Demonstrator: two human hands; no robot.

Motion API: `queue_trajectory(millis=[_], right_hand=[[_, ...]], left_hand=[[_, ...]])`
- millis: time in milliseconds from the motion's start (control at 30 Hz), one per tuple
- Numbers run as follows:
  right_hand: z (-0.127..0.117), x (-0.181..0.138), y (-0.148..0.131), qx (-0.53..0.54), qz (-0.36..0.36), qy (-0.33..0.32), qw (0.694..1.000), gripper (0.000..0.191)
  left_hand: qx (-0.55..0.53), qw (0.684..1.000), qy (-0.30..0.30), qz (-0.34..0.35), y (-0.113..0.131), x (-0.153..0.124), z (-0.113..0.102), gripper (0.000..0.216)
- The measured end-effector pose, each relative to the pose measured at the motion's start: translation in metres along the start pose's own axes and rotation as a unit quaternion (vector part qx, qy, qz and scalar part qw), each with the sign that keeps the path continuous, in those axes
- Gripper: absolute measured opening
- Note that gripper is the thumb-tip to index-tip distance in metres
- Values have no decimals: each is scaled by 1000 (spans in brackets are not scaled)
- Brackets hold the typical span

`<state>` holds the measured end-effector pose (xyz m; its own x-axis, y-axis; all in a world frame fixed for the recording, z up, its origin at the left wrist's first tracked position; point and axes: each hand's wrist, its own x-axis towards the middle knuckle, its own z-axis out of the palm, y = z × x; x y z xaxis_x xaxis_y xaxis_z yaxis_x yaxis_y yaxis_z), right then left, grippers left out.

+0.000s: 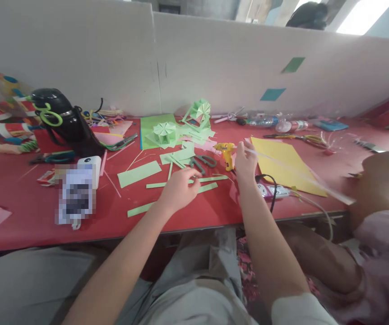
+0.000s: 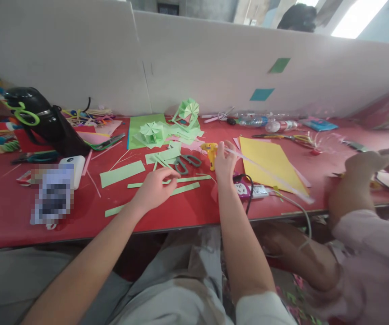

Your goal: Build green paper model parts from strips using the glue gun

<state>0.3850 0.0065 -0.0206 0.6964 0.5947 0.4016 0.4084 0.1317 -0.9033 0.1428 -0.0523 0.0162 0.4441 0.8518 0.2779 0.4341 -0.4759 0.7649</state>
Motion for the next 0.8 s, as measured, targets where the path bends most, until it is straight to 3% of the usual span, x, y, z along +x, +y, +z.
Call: queue_trajectory(millis=[167,233,333,467,567,800], right_hand=[[-7,1,-28,91,10,-16,996,44],[-9,-3,-42,143,9,-21,989,44],[-6,-12,-63,206,13,-68,976,43],[7,-19,-73,236,2,-125,964,43],[19,-15,-68,224,-14,-124,966,40],[42,-9,-76,209,-17,-151,966,44]], left_hand=[[-74,991,-87,-66,3,64,51,23],[-106,983,-88,-118,5,79,65,32],[-235,962,-55,-127,8,85,76,41],[-362,924,24,-121,10,84,77,26],[-398,905,83,-122,7,84,70,14],[-326,921,130,-168,-16,89,52,10]])
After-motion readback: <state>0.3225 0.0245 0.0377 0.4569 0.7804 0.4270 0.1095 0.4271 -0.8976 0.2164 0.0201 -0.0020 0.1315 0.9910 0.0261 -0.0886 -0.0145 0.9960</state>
